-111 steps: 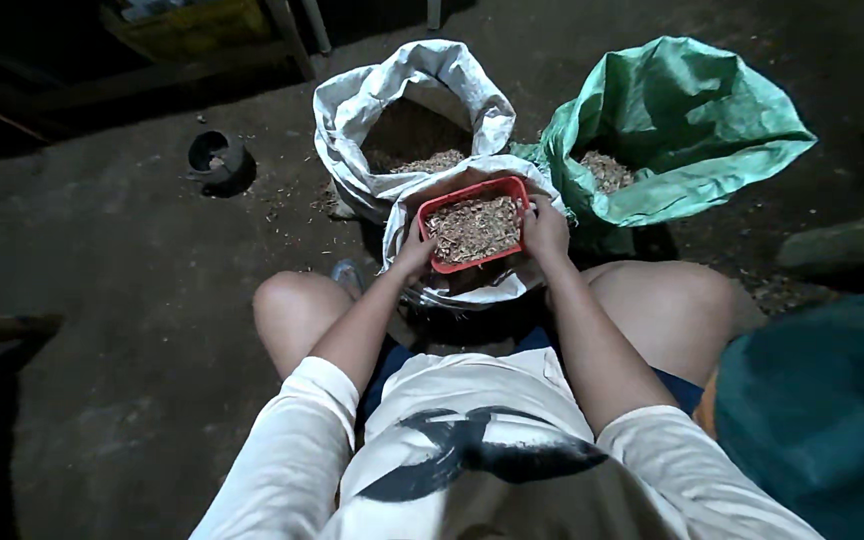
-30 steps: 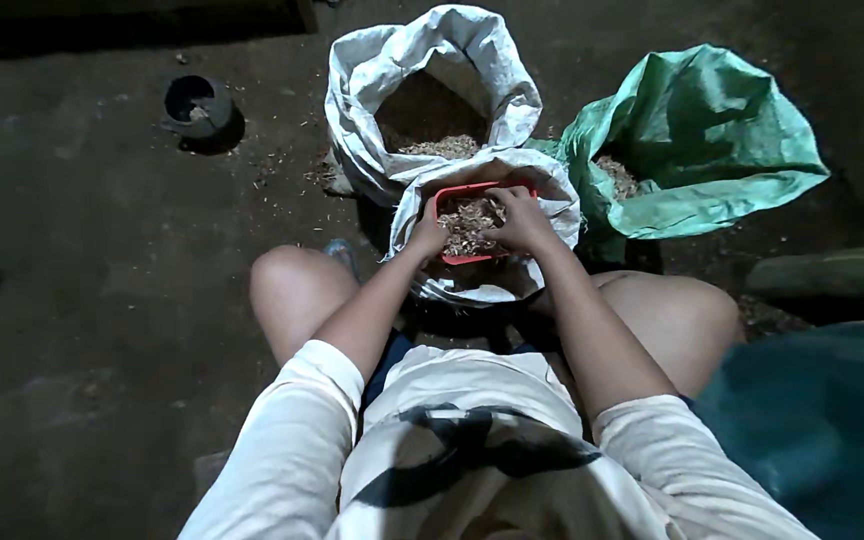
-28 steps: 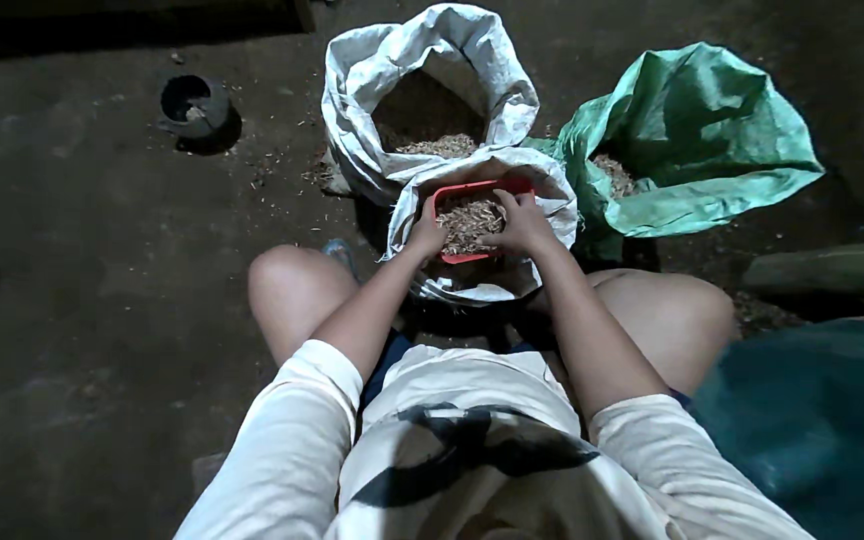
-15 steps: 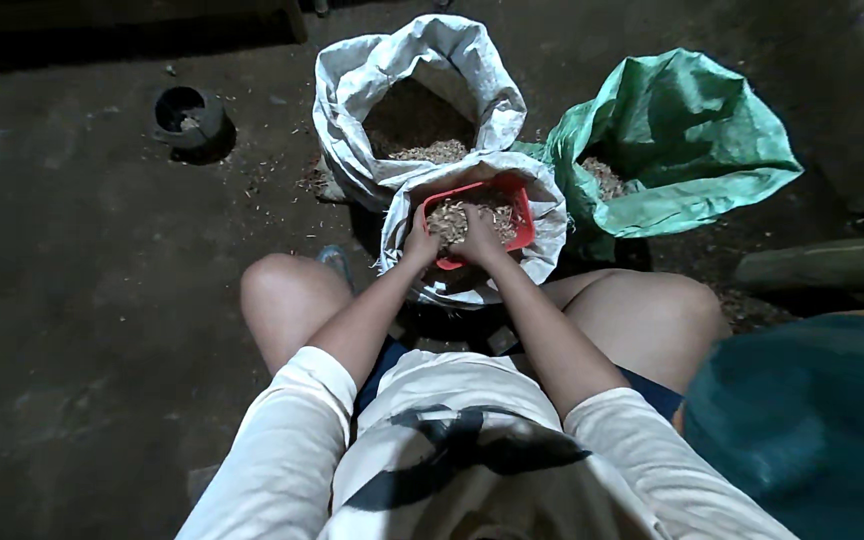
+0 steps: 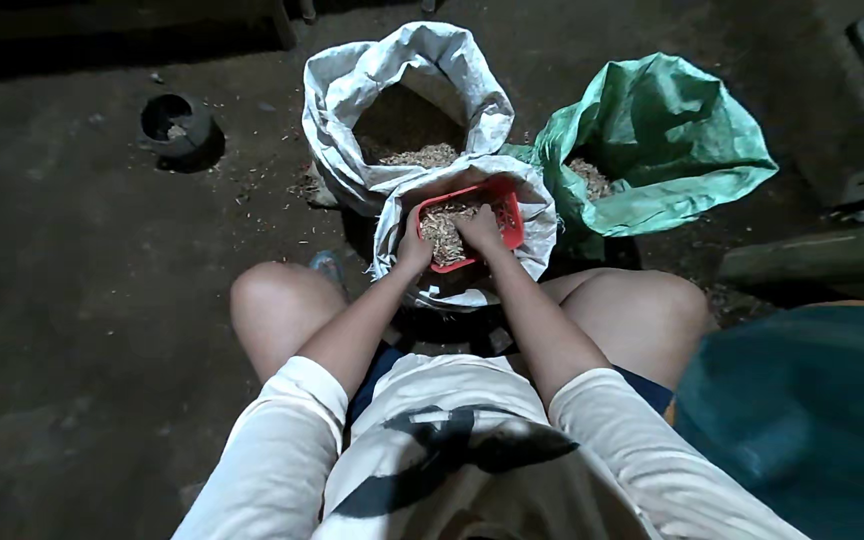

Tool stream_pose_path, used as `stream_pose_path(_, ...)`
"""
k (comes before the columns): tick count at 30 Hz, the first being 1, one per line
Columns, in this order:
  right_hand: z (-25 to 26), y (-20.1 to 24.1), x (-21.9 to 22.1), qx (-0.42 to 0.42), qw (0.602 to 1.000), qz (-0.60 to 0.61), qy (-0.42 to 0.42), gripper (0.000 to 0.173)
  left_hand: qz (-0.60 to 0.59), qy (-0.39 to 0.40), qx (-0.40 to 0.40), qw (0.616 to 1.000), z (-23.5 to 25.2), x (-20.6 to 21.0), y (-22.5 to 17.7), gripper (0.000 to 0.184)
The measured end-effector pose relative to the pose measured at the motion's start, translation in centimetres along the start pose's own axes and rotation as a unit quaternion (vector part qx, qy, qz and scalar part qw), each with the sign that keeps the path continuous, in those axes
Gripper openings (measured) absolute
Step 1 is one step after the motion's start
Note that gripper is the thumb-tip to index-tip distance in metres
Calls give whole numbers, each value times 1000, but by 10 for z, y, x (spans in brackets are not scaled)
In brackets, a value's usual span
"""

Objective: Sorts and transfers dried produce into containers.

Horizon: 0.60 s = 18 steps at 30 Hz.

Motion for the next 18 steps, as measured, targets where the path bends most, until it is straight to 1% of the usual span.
stream_pose_path(2,-5,12,3,-37,999,-12,34,74,-19,4,-3,1000,4,-1,7,89)
stream_pose_path(3,-8,18,2,-59,997,-24,33,71,-29,5,-7,1000,5,-1,9,90)
stream_pose_path(5,-13,22,-7,-73,997,-35,-3,73,-36,13,-16,999,3,0,9,90)
stream_pose_path(6,-12,18,-11,-65,997,-36,-23,76,-31,18,-17,999,2,2,8,89)
stream_pose_path(8,-6,10,-12,-33,998,-31,-36,81,-1,22,-7,1000,-1,4,2,86)
stream_pose_path(11,1,7,-8,11,999,-9,-45,79,21,18,-12,1000,-13,4,-1,84)
stream_pose_path(13,4,8,-5,26,999,10,-27,75,13,16,-21,1000,-12,2,3,87)
stream_pose_path(15,5,14,4,-4,1000,15,12,71,-15,16,-29,999,-3,1,10,92)
stream_pose_path(17,-3,27,14,-54,997,-11,48,66,-37,21,-40,998,3,2,17,92)
stream_pose_path(18,-9,34,15,-71,996,-35,51,64,-45,23,-44,998,5,4,19,92)
Point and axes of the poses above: each hand's wrist, its own z-axis towards the middle knuckle, its own x-axis out of the palm, y = z × x, the point moved 10 cm from there along z, towards the middle knuckle, and after that the axes turned 8 degrees about -x, right-handed, at the moved point
